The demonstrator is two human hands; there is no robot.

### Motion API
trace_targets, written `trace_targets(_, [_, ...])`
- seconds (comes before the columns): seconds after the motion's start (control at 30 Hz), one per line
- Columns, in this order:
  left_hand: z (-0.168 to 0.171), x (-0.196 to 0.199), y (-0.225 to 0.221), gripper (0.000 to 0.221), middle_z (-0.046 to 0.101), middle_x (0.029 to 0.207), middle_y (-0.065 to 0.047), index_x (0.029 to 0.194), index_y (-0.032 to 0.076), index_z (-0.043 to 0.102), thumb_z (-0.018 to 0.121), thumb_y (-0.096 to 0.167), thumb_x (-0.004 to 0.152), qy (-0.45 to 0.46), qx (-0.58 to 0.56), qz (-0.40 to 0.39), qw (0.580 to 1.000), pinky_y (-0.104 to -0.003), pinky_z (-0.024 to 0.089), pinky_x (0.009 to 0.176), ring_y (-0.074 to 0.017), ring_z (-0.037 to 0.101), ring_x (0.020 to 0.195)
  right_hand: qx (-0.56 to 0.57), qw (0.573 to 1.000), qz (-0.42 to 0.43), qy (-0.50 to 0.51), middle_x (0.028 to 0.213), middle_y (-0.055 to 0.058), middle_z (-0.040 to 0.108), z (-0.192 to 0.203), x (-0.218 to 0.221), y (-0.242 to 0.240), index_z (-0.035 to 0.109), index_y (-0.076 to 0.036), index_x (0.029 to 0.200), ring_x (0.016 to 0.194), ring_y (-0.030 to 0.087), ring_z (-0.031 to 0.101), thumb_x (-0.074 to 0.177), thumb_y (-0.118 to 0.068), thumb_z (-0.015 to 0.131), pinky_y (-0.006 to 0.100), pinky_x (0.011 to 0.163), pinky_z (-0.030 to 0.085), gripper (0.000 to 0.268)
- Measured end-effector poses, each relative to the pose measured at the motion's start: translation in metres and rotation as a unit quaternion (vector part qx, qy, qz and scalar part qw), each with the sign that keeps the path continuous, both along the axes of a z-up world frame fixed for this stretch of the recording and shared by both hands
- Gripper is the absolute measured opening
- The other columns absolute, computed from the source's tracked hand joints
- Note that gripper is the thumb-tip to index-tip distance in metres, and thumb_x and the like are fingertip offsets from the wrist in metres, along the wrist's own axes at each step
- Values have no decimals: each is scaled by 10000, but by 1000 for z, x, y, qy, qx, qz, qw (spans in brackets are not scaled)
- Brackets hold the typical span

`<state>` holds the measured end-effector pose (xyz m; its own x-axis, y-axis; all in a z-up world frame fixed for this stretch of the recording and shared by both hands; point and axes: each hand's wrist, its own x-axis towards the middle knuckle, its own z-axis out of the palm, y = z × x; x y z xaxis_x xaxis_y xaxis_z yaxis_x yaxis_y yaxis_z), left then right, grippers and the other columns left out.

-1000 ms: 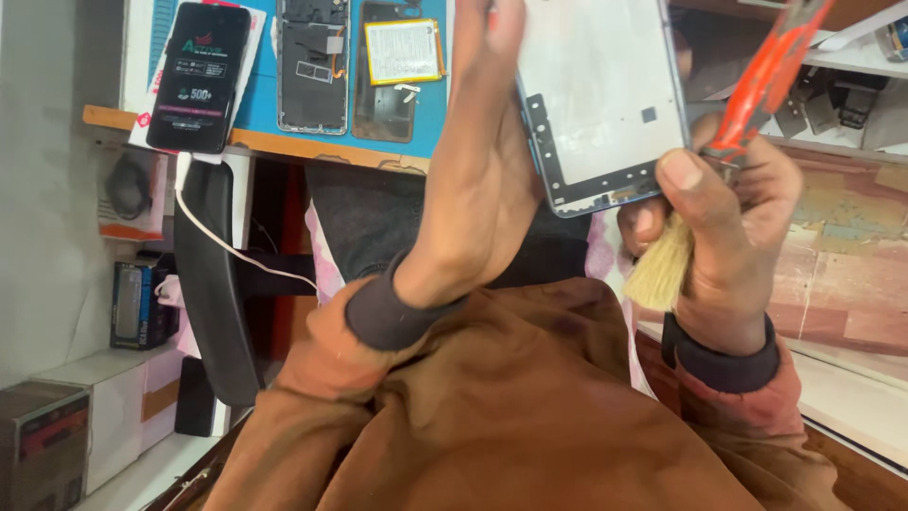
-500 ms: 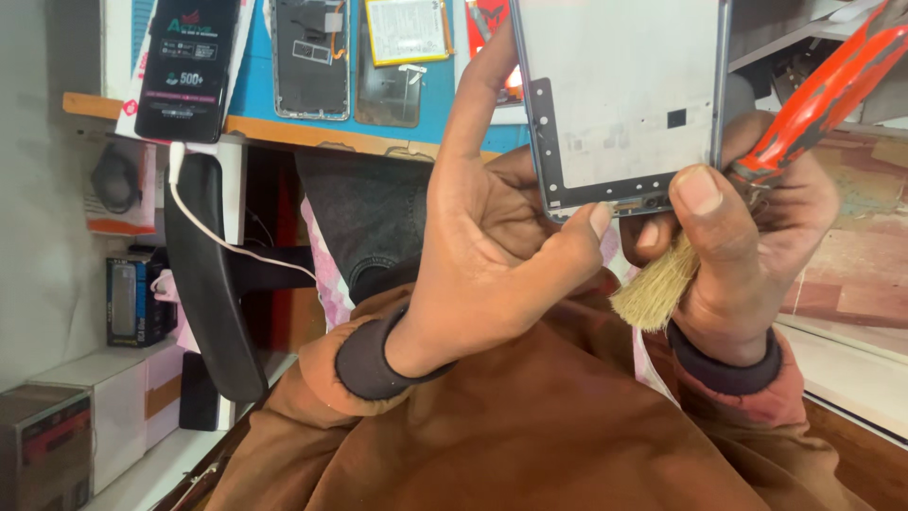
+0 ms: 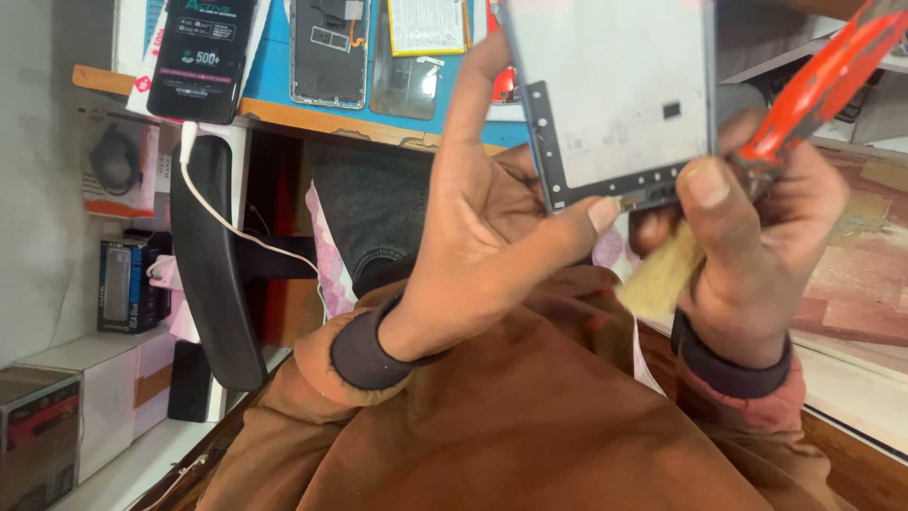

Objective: The person cleans the inside of a smartphone frame with a brush and then installs a battery into the frame. The person handles the frame and battery by hand.

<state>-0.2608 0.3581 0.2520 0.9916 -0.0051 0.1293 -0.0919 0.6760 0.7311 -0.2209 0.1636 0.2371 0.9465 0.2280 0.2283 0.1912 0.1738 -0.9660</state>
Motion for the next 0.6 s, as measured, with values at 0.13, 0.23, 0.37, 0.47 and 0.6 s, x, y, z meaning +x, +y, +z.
trace_targets(0.13, [4, 8, 7, 736, 409, 1542, -243, 1549, 43, 144, 555, -134, 965, -11, -83, -10, 996, -413, 523, 1156, -339, 501, 1411, -22, 998, -4, -63, 966, 109, 648, 5, 14, -9, 548, -1, 1125, 752, 153, 631, 1127, -237, 708, 264, 672, 548, 285])
trace_targets(0.23, [5, 12, 16, 589, 304, 1631, -233, 1540, -5, 257, 502, -100, 1013, -21, -116, -40, 992, -481, 505, 1152, -385, 352, 1493, -35, 997, -8, -69, 1062, 105, 640, 11, 23, -16, 539, -2, 1209, 867, 164, 660, 1144, -247, 679, 281, 752, 585, 290])
trace_targets(0.37, [5, 14, 16, 562, 259, 1636, -190, 1570, 24, 243, 498, -89, 1081, -19, -152, -29, 988, -517, 457, 1188, -396, 254, 1549, -61, 996, 3, -58, 1190, 99, 628, 10, 27, -24, 526, -4, 1321, 1021, 178, 699, 1167, -261, 640, 304, 859, 634, 321])
trace_targets(0.47, [2, 13, 15, 745, 258, 1652, -157, 1591, 194, 130, 509, -94, 1018, -6, -182, 13, 983, -554, 479, 1172, -405, 278, 1551, -121, 988, 8, -93, 1258, 116, 624, 2, 36, -27, 512, 16, 1373, 1105, 198, 717, 1176, -235, 604, 316, 916, 656, 332])
trace_targets(0.6, [-9, 9, 25, 758, 328, 1602, -217, 1571, 224, 145, 524, -102, 1002, 0, -141, 54, 989, -586, 518, 1157, -418, 357, 1517, -273, 949, 41, -153, 1208, 182, 641, -14, 80, -23, 505, 104, 1305, 1064, 235, 692, 1151, -108, 593, 310, 882, 608, 277])
